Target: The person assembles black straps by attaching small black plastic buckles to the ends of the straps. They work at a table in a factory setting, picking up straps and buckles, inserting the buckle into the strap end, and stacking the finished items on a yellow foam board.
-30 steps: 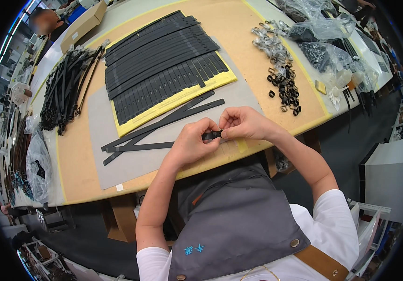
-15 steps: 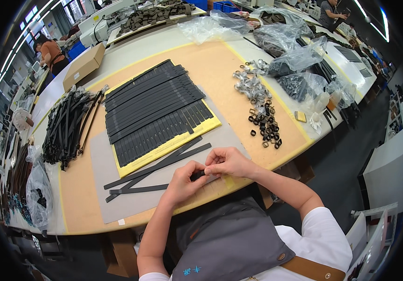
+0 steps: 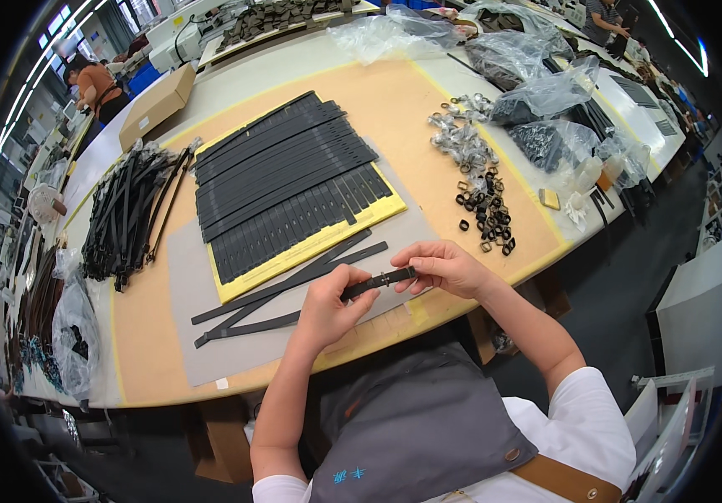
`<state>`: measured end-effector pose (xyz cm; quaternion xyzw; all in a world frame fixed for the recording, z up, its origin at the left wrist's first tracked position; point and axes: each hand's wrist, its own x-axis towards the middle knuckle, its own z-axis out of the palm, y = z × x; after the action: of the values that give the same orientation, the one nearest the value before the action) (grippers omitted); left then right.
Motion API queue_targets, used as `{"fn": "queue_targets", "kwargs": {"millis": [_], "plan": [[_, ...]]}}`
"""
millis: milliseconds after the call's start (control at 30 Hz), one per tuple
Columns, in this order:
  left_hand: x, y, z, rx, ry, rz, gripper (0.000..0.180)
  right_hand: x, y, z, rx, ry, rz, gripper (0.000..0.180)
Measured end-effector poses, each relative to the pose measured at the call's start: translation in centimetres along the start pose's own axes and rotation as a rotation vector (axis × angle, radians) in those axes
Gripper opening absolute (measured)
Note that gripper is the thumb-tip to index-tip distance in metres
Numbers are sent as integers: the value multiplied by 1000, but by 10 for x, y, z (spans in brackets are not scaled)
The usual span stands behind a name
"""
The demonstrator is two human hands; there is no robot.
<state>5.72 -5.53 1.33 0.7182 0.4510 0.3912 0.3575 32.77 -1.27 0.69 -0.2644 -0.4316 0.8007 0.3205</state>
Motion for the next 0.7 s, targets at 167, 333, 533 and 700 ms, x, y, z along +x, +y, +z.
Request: {"fn": "queue_targets", "kwargs": {"millis": [167, 333, 533, 700], "plan": [[1, 13, -3, 91, -15, 59, 21, 3, 11, 2, -105, -23, -30, 30], [-3, 21, 0, 103, -10, 107, 21, 8, 16, 25, -334, 9, -161, 28], [-5, 14, 4, 147, -81, 104, 21, 6, 3, 48, -485, 61, 53, 26], [-2, 8, 9, 128, -68, 72, 23, 11, 5, 44, -538, 62, 115, 23]]}}
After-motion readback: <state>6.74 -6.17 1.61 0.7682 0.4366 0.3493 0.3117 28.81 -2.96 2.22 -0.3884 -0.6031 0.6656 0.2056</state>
